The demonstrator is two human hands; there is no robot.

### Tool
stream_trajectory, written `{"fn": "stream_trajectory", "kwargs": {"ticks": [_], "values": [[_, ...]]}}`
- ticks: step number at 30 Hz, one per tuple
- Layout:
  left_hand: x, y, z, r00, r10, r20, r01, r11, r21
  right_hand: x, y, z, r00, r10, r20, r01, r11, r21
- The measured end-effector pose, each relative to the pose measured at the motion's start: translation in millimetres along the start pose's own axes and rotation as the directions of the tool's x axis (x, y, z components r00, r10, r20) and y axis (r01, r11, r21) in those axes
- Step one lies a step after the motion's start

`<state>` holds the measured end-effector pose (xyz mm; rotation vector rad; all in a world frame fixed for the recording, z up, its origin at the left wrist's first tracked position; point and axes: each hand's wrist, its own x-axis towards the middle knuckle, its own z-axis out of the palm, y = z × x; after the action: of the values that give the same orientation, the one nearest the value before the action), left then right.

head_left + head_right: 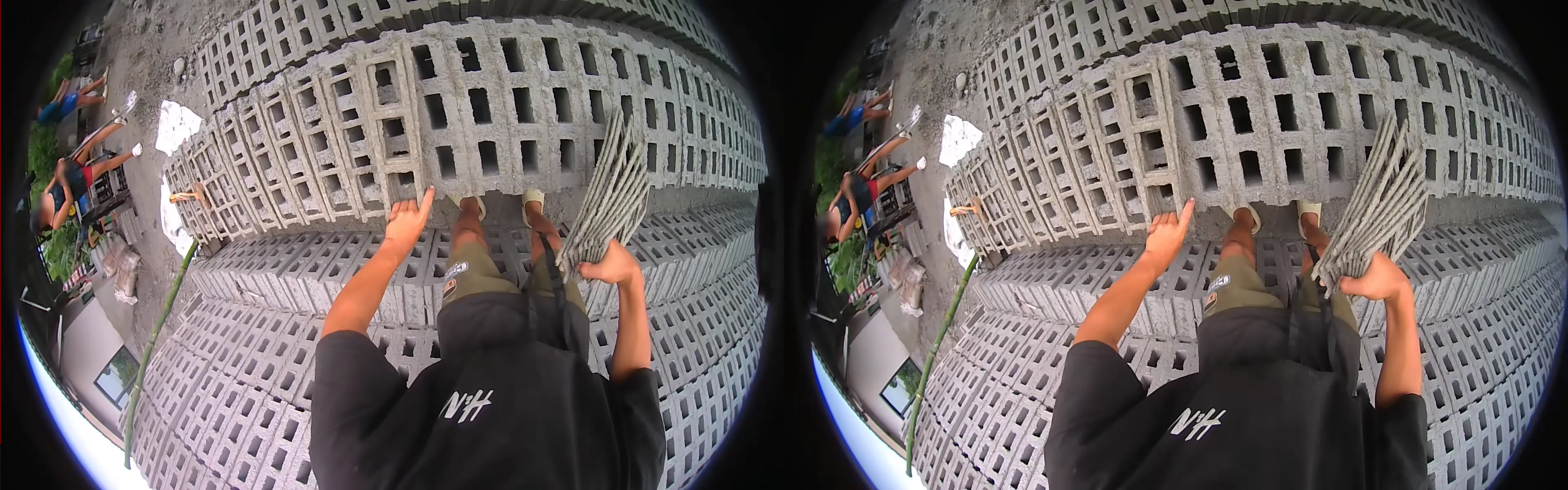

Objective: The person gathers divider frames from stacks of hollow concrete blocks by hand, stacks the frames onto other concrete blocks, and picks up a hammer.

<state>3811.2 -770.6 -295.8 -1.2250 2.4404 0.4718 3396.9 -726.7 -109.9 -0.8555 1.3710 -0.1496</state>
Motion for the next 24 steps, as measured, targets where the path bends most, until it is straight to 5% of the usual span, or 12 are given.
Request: {"fn": "stream_trajectory", "kwargs": {"ticks": [6,8,11,13,15,17,20,22,24], "values": [[0.4,-4.0,-16.7,0.997,0.002,0.079,0.012,0.985,-0.172,2.0,0.0,4.2,0.997,0.074,0.033,-0.074,0.997,-0.02],[-9.2,-0.7,-38.9,0.999,0.038,0.001,-0.037,0.963,-0.268,4.1,0.2,3.4,0.994,-0.094,0.062,0.086,0.989,0.12],[-36.6,17.9,-155.2,0.983,-0.083,0.162,0.143,0.904,-0.403,4.8,-4.9,1.1,0.98,-0.181,0.082,0.179,0.983,0.03],[-49.8,21.9,-246.3,0.966,-0.105,0.236,0.197,0.891,-0.41,13.0,17.1,5.6,0.963,-0.261,0.072,0.249,0.958,0.145],[-62.9,19.7,-318.2,0.935,-0.113,0.335,0.239,0.901,-0.361,16.9,28.2,5.0,0.993,-0.114,0.023,0.113,0.993,0.032],[-76.1,-1.9,-348.9,0.998,0.029,0.055,0.0,0.882,-0.471,8.9,14.5,6.1,0.99,-0.139,0.032,0.14,0.99,-0.025],[-88.2,0.5,-410.8,0.959,0.01,0.284,0.154,0.821,-0.55,14.7,8.0,-0.4,0.955,-0.296,-0.028,0.296,0.955,0.0],[-97.1,3.7,-416.0,0.875,0.079,0.478,0.198,0.842,-0.501,-11.3,-13.6,-10.1,0.988,-0.039,0.149,0.036,0.999,0.02],[-99.1,2.7,-417.8,0.813,0.126,0.569,0.209,0.849,-0.486,-14.3,-8.4,-17.1,0.986,-0.152,0.067,0.148,0.987,0.057]]}}
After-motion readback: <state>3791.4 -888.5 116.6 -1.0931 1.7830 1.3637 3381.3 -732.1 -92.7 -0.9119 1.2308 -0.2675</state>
